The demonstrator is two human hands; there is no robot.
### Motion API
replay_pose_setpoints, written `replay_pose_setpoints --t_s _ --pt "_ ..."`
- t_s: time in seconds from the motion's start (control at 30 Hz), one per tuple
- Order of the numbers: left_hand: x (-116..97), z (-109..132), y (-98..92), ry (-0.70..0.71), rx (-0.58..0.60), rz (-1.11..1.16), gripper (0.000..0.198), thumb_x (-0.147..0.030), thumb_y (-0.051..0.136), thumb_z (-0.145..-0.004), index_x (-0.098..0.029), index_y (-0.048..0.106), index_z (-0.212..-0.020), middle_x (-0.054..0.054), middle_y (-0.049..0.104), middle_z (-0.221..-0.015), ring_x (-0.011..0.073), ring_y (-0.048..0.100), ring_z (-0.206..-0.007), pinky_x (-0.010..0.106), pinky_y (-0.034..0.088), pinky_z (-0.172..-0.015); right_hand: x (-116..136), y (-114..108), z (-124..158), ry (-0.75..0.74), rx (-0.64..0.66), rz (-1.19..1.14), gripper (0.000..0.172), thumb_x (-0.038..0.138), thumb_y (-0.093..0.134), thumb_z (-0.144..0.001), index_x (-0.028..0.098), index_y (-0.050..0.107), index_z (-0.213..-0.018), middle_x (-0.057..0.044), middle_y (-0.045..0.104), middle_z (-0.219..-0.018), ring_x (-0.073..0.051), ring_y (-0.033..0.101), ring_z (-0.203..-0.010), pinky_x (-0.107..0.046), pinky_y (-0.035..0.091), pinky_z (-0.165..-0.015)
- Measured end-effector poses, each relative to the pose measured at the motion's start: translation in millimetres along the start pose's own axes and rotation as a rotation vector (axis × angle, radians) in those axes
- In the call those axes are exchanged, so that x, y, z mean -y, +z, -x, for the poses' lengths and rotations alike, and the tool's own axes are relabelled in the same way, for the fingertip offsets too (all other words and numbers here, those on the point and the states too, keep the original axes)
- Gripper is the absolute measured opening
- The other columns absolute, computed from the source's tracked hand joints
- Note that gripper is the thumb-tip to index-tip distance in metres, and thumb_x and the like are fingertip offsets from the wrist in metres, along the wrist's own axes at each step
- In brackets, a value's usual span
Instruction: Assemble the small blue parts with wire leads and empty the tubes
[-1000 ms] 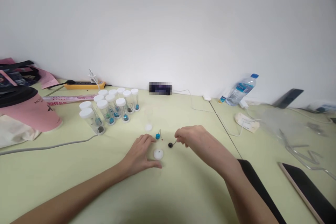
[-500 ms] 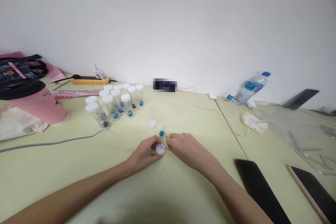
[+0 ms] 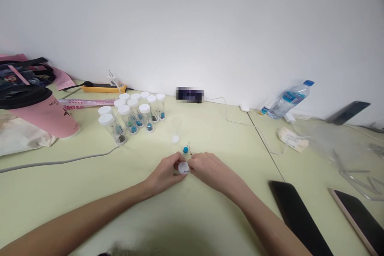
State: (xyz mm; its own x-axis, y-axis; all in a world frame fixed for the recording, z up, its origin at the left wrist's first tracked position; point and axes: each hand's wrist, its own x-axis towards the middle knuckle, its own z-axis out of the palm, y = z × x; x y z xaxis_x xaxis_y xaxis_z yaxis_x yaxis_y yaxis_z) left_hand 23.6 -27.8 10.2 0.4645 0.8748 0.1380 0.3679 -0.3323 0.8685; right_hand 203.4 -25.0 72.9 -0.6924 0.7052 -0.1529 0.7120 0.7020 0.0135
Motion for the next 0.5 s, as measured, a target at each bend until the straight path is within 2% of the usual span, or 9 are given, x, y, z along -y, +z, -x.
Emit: replay_pose_setpoints --t_s 0.33,0.5 --pt "1.8 0.2 0.6 -0.003 -0.004 0.003 0.009 -0.019 0.056 -0.075 -0.02 0.051 -0.083 -0.001 0.062 -0.081 0.0148 0.056 -0.073 0.026 0.042 -0.065 4.7 -3.5 -2.0 0.007 0.039 0.053 0.025 -0.004 0.053 -0.072 0.017 0.041 -0.064 0.002 0.047 -0.063 -0.009 0.038 -0.051 -0.026 0.015 -0.046" --pt "1.5 0.3 1.4 -0.017 -0.01 0.001 0.009 -0.021 0.056 -0.075 -0.021 0.051 -0.083 -0.001 0.062 -0.081 0.0152 0.056 -0.073 0.026 0.042 -0.065 4.5 -2.3 -3.1 -0.003 0.038 0.032 0.022 -0.001 0.053 -0.077 0.016 0.043 -0.066 0.001 0.051 -0.065 -0.009 0.043 -0.052 -0.026 0.016 -0.047"
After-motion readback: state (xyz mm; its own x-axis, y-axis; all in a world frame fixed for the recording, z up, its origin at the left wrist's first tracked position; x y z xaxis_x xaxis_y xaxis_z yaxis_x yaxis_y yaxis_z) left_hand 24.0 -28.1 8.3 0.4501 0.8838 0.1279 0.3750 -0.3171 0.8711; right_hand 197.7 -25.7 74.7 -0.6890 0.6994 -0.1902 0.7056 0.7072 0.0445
